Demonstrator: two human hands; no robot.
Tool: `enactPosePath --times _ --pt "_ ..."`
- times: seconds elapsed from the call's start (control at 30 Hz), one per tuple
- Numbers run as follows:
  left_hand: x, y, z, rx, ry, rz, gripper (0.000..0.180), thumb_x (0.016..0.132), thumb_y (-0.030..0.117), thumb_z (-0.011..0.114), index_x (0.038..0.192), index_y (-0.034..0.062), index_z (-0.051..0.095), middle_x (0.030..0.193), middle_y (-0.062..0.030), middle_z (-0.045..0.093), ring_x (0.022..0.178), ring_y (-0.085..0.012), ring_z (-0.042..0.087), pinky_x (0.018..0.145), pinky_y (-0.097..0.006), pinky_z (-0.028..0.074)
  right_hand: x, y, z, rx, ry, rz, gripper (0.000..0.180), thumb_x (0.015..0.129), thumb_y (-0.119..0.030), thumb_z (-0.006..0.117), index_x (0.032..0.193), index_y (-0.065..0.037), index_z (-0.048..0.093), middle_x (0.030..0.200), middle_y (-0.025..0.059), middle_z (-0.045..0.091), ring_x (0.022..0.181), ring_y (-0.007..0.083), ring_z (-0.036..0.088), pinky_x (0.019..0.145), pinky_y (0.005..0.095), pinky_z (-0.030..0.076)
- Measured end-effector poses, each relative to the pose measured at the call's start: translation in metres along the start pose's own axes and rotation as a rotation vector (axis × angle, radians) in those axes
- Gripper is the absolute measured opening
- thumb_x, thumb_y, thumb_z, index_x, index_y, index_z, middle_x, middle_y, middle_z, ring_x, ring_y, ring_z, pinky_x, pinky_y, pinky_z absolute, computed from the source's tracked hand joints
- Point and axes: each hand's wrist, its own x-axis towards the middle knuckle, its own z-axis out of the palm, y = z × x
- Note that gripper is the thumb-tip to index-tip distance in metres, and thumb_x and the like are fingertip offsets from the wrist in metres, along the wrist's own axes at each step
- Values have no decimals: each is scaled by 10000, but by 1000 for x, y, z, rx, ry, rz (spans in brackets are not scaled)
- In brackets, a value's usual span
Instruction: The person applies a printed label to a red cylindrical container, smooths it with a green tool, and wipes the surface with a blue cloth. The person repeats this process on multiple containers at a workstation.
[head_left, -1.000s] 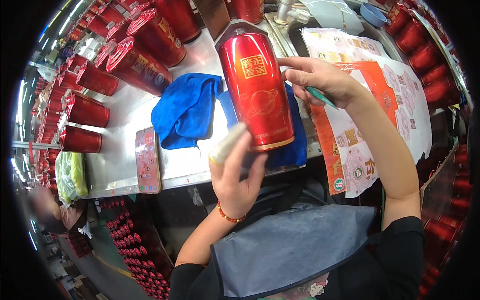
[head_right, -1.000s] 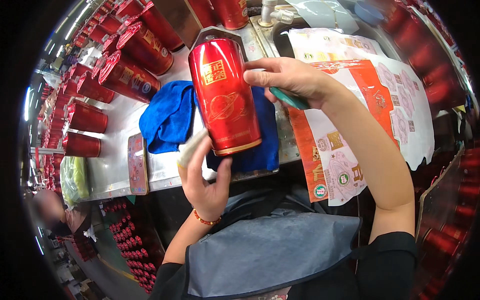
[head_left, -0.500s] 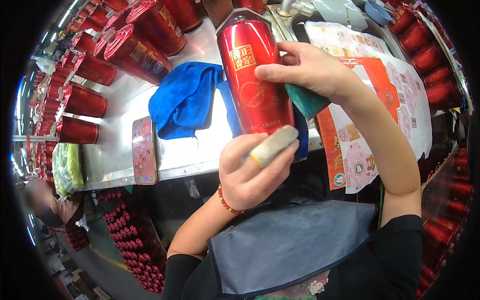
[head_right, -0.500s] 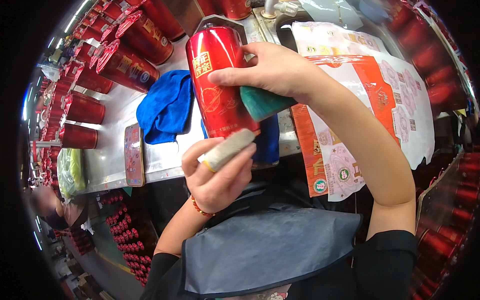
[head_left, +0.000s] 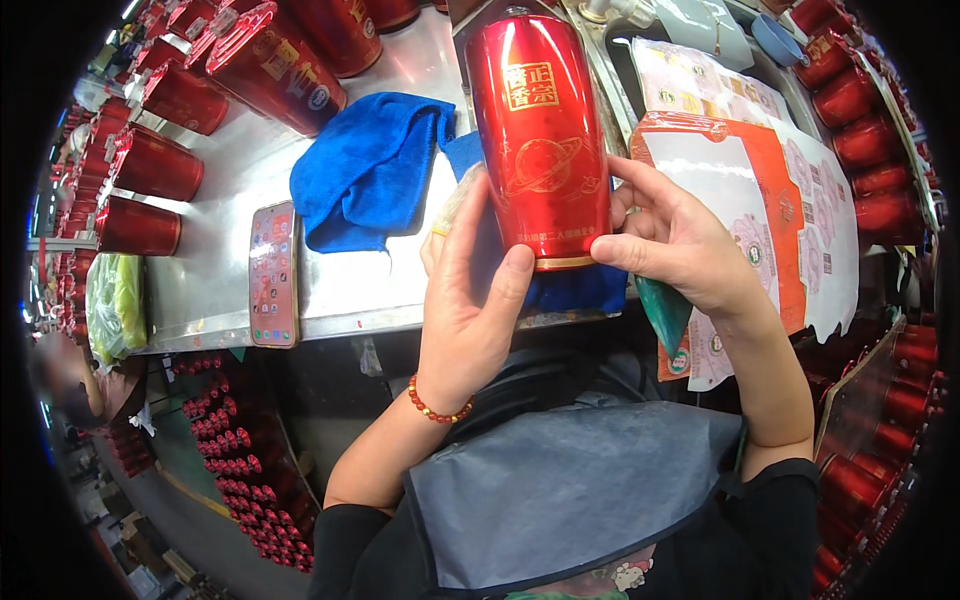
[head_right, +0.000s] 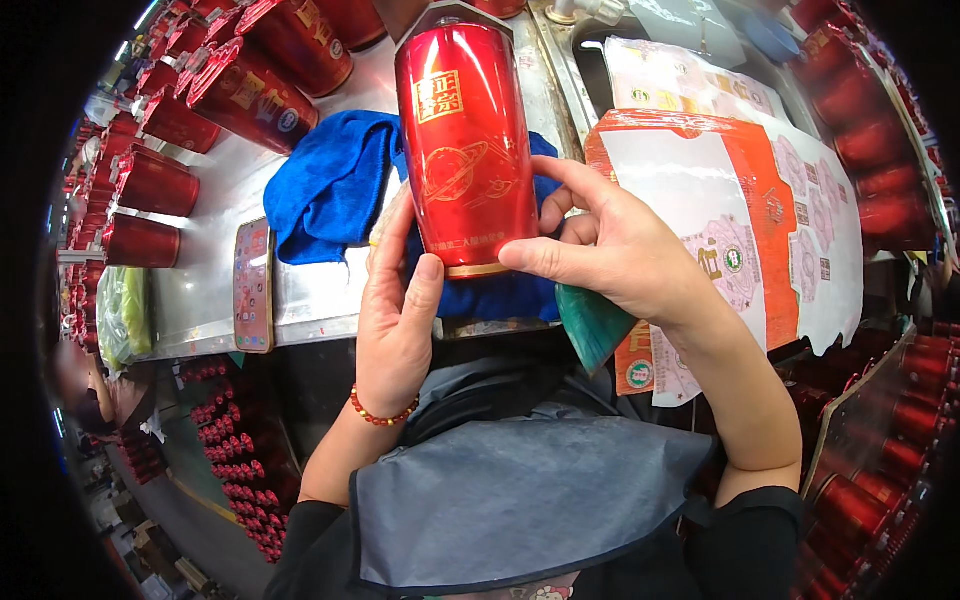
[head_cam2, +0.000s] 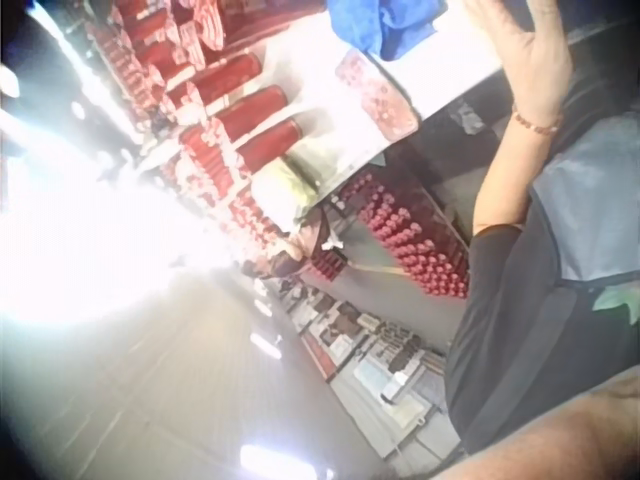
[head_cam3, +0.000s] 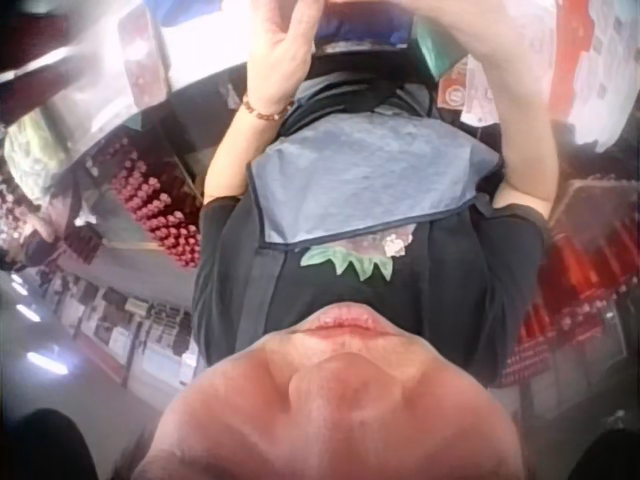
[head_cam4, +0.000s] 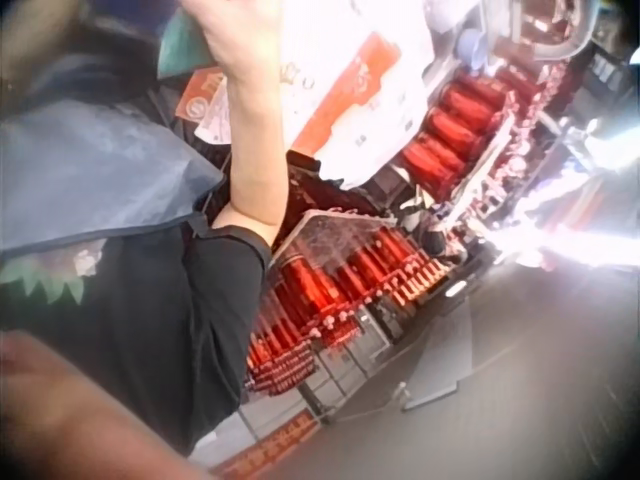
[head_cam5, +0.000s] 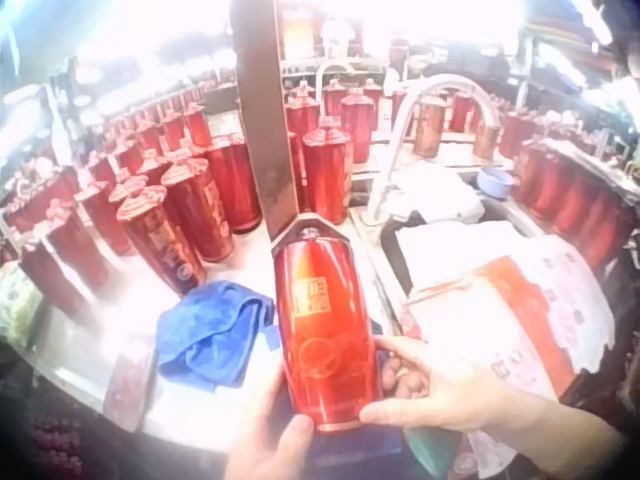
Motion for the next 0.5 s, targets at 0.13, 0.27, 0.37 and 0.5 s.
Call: enactPosePath --times 0.13,0.27,0.37,0.5 --pt "0 0 0 39 -19 12 674 1004 191 676 1582 17 377 1574 -182 421 1456 -299 372 1211 -423 280 2 2 -3 38 -25 -3 809 865 -184 865 1508 60 438 914 -20 555 708 10 537 599 170 424" --pt "-1 2 -2 63 -33 19 696 994 199 695 1586 24 373 1596 -179 406 1466 -301 358 1217 -427 260 3 5 -4 33 -35 -6 797 877 -171 853 1516 54 433 909 -21 561 723 10 542 622 166 428" --pt "0 2 -3 101 -47 46 710 991 208 704 1589 26 368 1611 -175 394 1470 -300 352 1222 -425 249 3 7 -5 44 -40 -16 799 881 -172 850 1521 52 427 917 -17 569 736 11 546 645 164 433" --pt "1 1 -7 157 -78 94 754 963 223 737 1589 21 367 1606 -183 400 1479 -322 334 1217 -449 244 2 6 -5 58 -34 -6 830 870 -190 862 1527 57 418 947 -4 573 741 19 551 670 167 443"
